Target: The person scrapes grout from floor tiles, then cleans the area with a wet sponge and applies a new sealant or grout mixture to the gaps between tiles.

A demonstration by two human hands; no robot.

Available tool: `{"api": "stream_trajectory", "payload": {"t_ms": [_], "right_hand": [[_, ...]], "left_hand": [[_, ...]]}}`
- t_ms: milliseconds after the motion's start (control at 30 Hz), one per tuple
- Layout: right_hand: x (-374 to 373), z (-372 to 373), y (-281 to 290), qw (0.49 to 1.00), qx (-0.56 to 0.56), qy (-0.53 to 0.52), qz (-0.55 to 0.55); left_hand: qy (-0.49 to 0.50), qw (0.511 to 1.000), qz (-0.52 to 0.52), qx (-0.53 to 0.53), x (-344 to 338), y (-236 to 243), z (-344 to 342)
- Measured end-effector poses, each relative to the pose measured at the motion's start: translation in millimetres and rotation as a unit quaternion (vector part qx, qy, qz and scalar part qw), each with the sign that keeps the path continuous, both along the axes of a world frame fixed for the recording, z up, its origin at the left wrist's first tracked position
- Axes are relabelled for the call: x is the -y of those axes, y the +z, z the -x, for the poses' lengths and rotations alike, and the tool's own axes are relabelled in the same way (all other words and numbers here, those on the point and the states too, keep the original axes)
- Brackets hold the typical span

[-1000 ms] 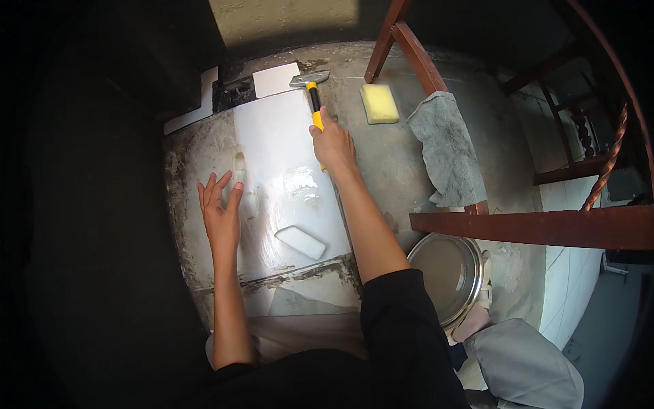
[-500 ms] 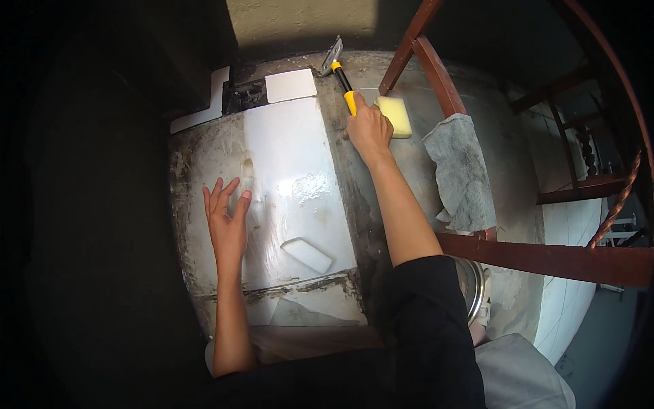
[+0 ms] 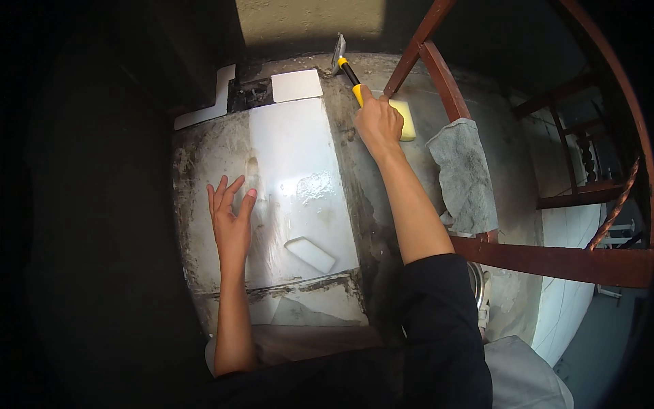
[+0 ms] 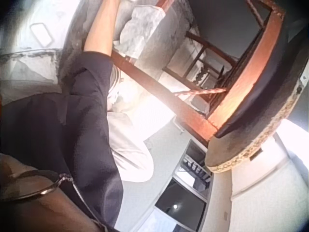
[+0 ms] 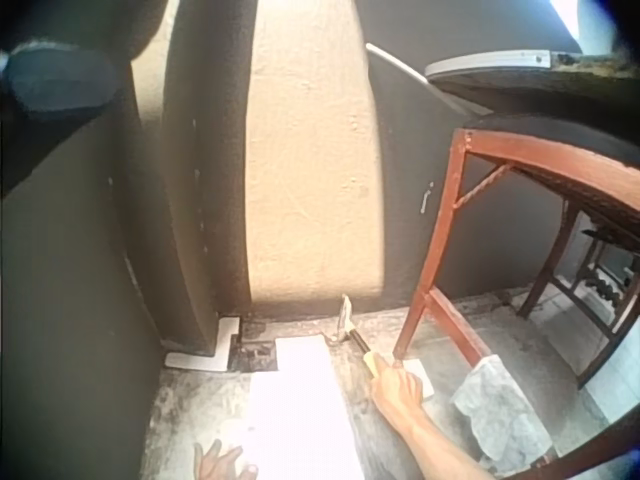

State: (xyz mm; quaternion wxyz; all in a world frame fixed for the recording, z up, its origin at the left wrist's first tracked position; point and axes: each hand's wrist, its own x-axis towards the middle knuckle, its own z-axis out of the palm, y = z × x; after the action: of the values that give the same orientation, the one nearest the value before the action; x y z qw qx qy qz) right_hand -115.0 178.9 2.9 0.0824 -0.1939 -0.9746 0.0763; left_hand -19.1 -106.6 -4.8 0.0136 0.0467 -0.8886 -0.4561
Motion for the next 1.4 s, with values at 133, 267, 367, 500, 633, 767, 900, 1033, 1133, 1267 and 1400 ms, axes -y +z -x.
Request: {"api": "stream_trajectory", "payload": {"t_ms": [133,267,367,500,633,767,900,1033,1133,1267,1400], "right_hand": [[-3,1,3,1.000,0.016,-0.005,0.005],[0,-5,7,1.000,0.004,-0.019,0.002],[-2,-15,21,0.999,0.018,-0.012,0.029],[11,-62,54,0.975,-0.062,-0.019,0.215],[32,-146,121,0.894,0.038,0.024,0.445],[33,-240,187,0.890,0.167,0.070,0.418],[0,-318,253,0.905,0.264,0.079,0.326],[-37,-376,283,0.894,0.370,0.023,0.254],[-60,-400,275,0.884,0.400,0.019,0.240],[-77,-418,248,0.872,0.455,-0.009,0.179],[-77,-417,230,0.894,0.434,0.068,0.084]], "left_hand": [[-0.001,1.000,-0.003,-0.008,1,-1,1],[0.000,1.000,-0.010,-0.008,1,0,-1],[-0.011,1.000,0.000,-0.019,-4,-1,0],[-0.018,0.999,0.009,-0.035,-11,-6,-1],[-0.003,0.997,0.008,-0.073,-4,-15,-4],[0.008,0.994,-0.007,-0.110,13,-16,-15],[0.037,0.993,0.009,-0.112,27,-15,-27],[0.041,0.992,0.002,-0.120,27,-5,-46],[0.024,0.990,0.029,-0.138,33,10,-60],[-0.008,0.990,0.027,-0.139,19,25,-90],[-0.035,0.990,0.032,-0.135,16,25,-119]]}}
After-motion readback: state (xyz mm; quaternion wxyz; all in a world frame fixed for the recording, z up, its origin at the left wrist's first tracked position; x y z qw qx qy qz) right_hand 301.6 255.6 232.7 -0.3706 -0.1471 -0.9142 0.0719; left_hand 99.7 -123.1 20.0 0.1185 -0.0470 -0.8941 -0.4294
